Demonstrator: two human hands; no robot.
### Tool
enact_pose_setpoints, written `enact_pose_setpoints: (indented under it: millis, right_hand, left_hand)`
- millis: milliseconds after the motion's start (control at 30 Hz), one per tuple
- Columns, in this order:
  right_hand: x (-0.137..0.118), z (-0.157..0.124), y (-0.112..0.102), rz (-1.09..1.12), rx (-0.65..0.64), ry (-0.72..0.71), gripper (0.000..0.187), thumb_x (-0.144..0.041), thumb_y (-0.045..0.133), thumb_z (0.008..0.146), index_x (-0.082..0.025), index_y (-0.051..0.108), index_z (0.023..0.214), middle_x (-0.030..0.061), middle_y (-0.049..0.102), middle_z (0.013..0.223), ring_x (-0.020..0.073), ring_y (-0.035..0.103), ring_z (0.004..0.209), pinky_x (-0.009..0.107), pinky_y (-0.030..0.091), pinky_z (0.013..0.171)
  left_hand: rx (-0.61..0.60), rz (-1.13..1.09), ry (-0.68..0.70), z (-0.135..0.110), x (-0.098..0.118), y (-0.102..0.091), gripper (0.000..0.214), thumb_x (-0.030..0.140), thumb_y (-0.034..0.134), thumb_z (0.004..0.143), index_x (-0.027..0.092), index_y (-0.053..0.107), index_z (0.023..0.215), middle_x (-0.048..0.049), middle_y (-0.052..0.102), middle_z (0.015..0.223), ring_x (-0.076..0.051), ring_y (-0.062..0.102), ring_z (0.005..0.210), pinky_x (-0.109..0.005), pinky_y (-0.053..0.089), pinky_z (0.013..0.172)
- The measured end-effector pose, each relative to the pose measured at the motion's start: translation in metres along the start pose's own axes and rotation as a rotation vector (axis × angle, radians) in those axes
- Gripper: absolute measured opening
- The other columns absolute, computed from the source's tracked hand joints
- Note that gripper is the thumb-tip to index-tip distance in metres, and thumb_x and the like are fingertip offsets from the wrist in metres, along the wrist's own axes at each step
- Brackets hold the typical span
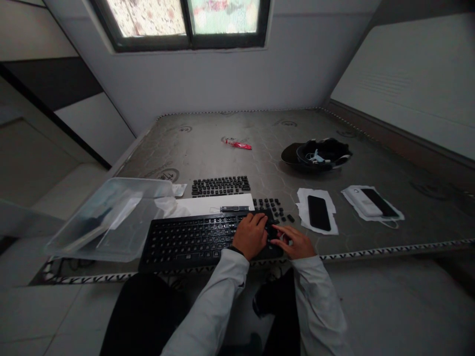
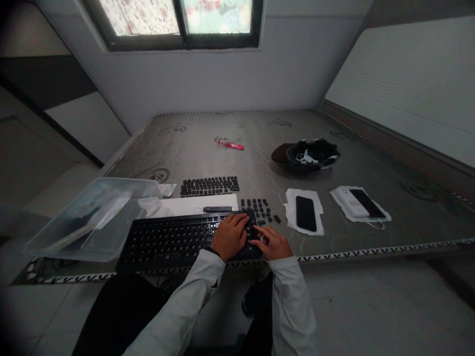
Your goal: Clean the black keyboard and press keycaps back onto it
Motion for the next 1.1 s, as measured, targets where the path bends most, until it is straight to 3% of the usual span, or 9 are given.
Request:
enact_pose_setpoints:
  millis: [233, 333, 433, 600, 733, 933, 1100]
  right_hand:
    - [0.008, -0.003, 0.002, 0.266, 0.086, 0.280, 0.048, -0.052, 0.064, 0.069, -0.020, 0.056, 0.103, 0.0001, 0.060, 0.071, 0.0129, 0.054, 0.055, 0.028, 0.048, 0.057]
    - [0.010, -0.003, 0.003, 0.351, 0.083, 0.329, 0.048, -0.049, 0.067, 0.067, -0.020, 0.051, 0.103, -0.0016, 0.058, 0.069, 0.0121, 0.052, 0.054, 0.028, 0.047, 0.055]
    - [0.010, 0.004, 0.000, 0.318, -0.012, 0.307, 0.045, -0.043, 0.067, 0.067, -0.020, 0.050, 0.102, -0.0024, 0.058, 0.069, 0.0113, 0.053, 0.054, 0.026, 0.046, 0.052]
    - [0.011, 0.020, -0.004, 0.190, -0.323, 0.251, 0.040, -0.038, 0.070, 0.064, -0.021, 0.057, 0.098, -0.0031, 0.061, 0.069, 0.0110, 0.054, 0.055, 0.025, 0.045, 0.054]
    - [0.015, 0.030, -0.007, 0.171, -0.362, 0.262, 0.041, -0.040, 0.072, 0.061, -0.020, 0.059, 0.095, -0.0048, 0.058, 0.064, 0.0101, 0.051, 0.053, 0.024, 0.043, 0.054]
    - [0.020, 0.035, 0.007, 0.261, -0.451, 0.317, 0.043, -0.039, 0.074, 0.057, -0.018, 0.056, 0.090, -0.0054, 0.056, 0.062, 0.0099, 0.049, 0.052, 0.024, 0.040, 0.052]
    - [0.018, 0.041, 0.010, 0.171, -0.513, 0.315, 0.040, -0.036, 0.074, 0.056, -0.020, 0.055, 0.087, -0.0063, 0.058, 0.060, 0.0112, 0.051, 0.052, 0.025, 0.040, 0.053]
  left_hand:
    - [-0.009, 0.004, -0.001, 0.000, 0.001, -0.002, 0.040, 0.017, 0.048, 0.081, 0.018, 0.051, 0.122, -0.0064, 0.055, 0.123, -0.021, 0.048, 0.106, -0.037, 0.043, 0.091]
    - [-0.016, 0.011, -0.001, 0.000, 0.001, -0.002, 0.040, 0.018, 0.048, 0.081, 0.018, 0.051, 0.122, -0.0070, 0.055, 0.123, -0.021, 0.048, 0.105, -0.037, 0.044, 0.090]
    - [-0.024, 0.019, -0.003, 0.000, 0.001, -0.001, 0.040, 0.019, 0.048, 0.082, 0.019, 0.051, 0.122, -0.0066, 0.054, 0.124, -0.021, 0.048, 0.105, -0.037, 0.043, 0.090]
    - [-0.024, 0.014, 0.001, 0.000, 0.001, -0.001, 0.039, 0.019, 0.048, 0.082, 0.018, 0.051, 0.121, -0.0063, 0.054, 0.123, -0.021, 0.048, 0.105, -0.036, 0.043, 0.090]
    - [-0.010, -0.007, 0.000, -0.001, 0.000, -0.003, 0.038, 0.019, 0.047, 0.083, 0.017, 0.051, 0.120, -0.0067, 0.056, 0.120, -0.021, 0.048, 0.103, -0.036, 0.043, 0.089]
    - [-0.014, -0.017, -0.002, -0.003, -0.001, -0.004, 0.038, 0.019, 0.049, 0.081, 0.018, 0.051, 0.119, -0.0078, 0.055, 0.118, -0.022, 0.048, 0.101, -0.036, 0.044, 0.085]
    - [-0.012, -0.036, -0.003, -0.004, -0.003, -0.004, 0.038, 0.020, 0.050, 0.080, 0.018, 0.050, 0.119, -0.0080, 0.055, 0.118, -0.022, 0.047, 0.100, -0.036, 0.043, 0.084]
Point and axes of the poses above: each hand's wrist, its own z-axis towards the middle knuckle, its own y-axis out of the palm, x = y × z, the point moved 7 cm from there along z, towards the middle knuckle
